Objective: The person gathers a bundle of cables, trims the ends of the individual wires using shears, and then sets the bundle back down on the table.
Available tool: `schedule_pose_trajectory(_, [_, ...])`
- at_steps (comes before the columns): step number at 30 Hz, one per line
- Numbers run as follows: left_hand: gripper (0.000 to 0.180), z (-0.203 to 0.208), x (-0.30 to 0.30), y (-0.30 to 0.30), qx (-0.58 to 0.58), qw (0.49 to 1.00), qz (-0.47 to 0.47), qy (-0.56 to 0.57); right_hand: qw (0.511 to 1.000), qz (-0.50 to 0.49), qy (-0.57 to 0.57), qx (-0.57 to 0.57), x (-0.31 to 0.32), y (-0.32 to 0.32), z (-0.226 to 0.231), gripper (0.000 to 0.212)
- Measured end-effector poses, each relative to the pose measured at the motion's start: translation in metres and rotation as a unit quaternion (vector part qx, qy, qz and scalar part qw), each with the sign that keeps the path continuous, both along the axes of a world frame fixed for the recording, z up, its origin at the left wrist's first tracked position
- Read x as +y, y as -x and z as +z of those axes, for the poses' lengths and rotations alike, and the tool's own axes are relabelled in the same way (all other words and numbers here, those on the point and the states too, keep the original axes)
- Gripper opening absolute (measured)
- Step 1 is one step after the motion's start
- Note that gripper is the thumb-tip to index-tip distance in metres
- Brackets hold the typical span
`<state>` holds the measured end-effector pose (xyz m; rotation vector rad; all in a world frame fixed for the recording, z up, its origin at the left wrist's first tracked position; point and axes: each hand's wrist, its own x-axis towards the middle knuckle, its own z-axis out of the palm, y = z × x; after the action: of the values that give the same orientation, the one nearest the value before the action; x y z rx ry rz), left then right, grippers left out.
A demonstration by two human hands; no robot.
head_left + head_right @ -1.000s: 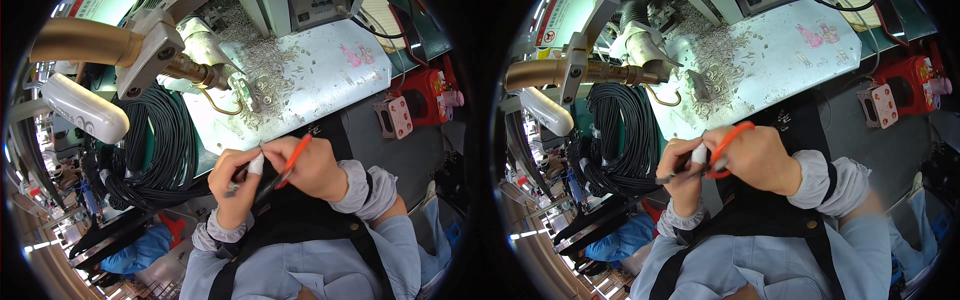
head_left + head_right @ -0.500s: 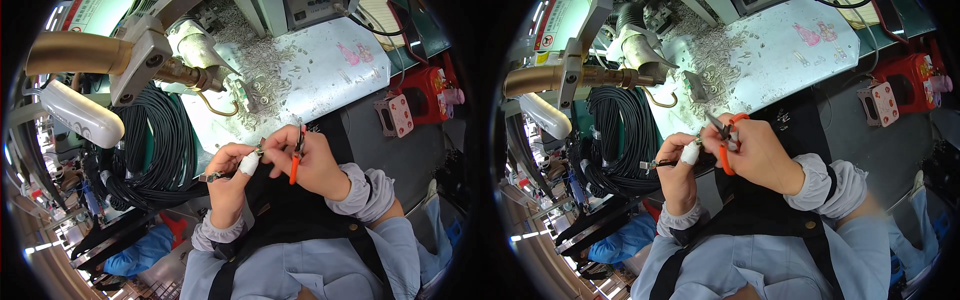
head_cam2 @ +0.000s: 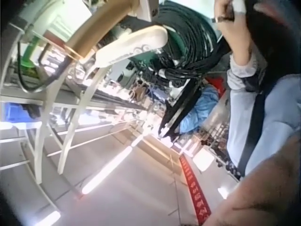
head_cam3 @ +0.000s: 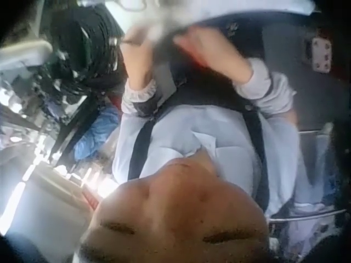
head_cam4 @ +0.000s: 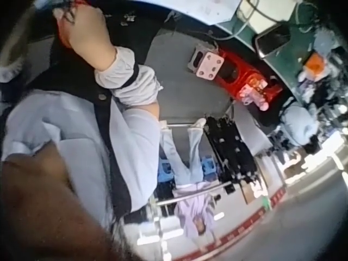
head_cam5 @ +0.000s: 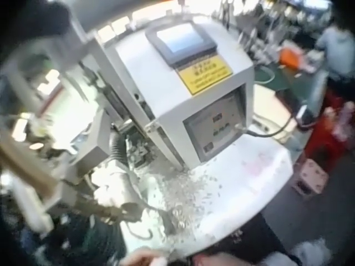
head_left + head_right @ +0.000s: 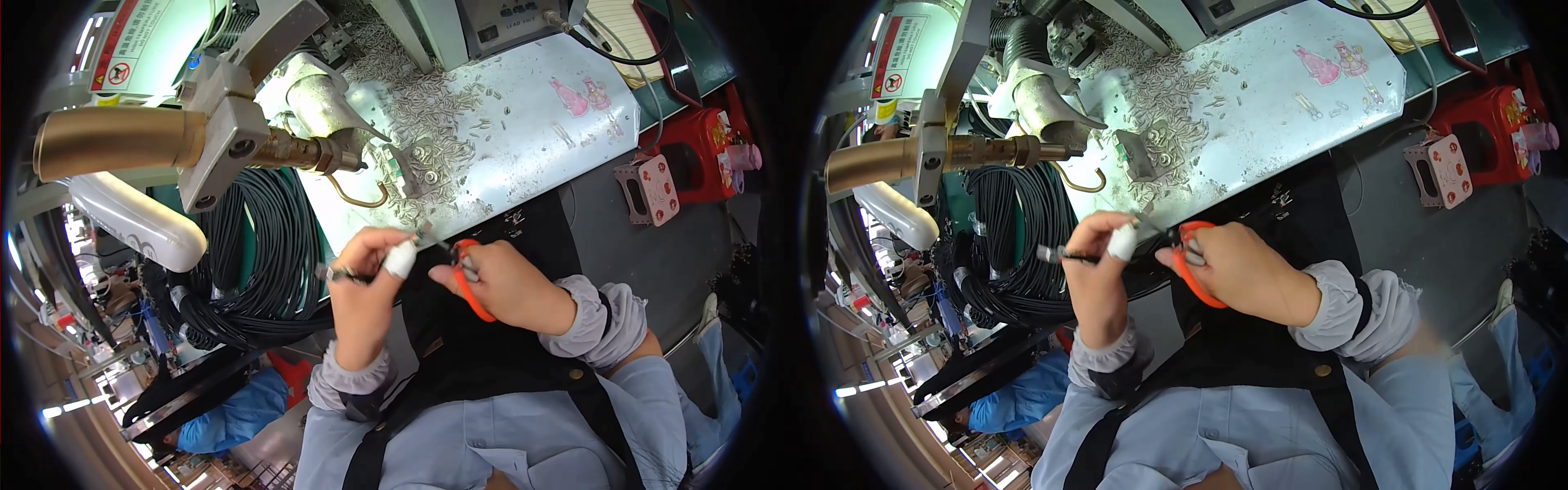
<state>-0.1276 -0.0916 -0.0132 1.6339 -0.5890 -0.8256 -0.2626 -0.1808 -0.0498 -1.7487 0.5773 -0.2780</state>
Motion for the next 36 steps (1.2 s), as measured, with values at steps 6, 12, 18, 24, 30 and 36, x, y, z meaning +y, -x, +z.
schedule_pose_trajectory(6, [0.013, -0.013, -0.023, -0.038, 0.217, 0.973, 0.003, 0.078, 0.980, -0.110, -0.153, -0.068, -0.024, -0.026, 0.007, 0.022])
schedule_pose_trajectory(12, [0.018, -0.012, -0.033, -0.050, 0.198, 0.980, -0.004, 0.030, 0.984, -0.131, -0.062, -0.100, -0.048, -0.059, 0.007, 0.016])
schedule_pose_trajectory(18, [0.025, -0.008, -0.032, -0.056, 0.187, 0.982, -0.020, -0.010, 0.986, -0.131, -0.022, -0.104, -0.047, -0.063, 0.002, 0.012])
schedule_pose_trajectory(24, [0.029, -0.012, -0.028, -0.053, 0.123, 0.992, 0.013, -0.033, 0.989, -0.121, -0.001, -0.086, -0.049, -0.062, 0.006, 0.012])
schedule_pose_trajectory(30, [0.026, -0.014, -0.027, -0.059, 0.151, 0.988, -0.006, -0.009, 0.987, -0.125, 0.030, -0.095, -0.047, -0.064, 0.004, 0.013])
schedule_pose_trajectory(36, [0.016, -0.004, -0.022, -0.050, 0.131, 0.990, -0.033, -0.030, 0.984, -0.103, -0.094, -0.110, -0.043, -0.056, 0.007, 0.011])
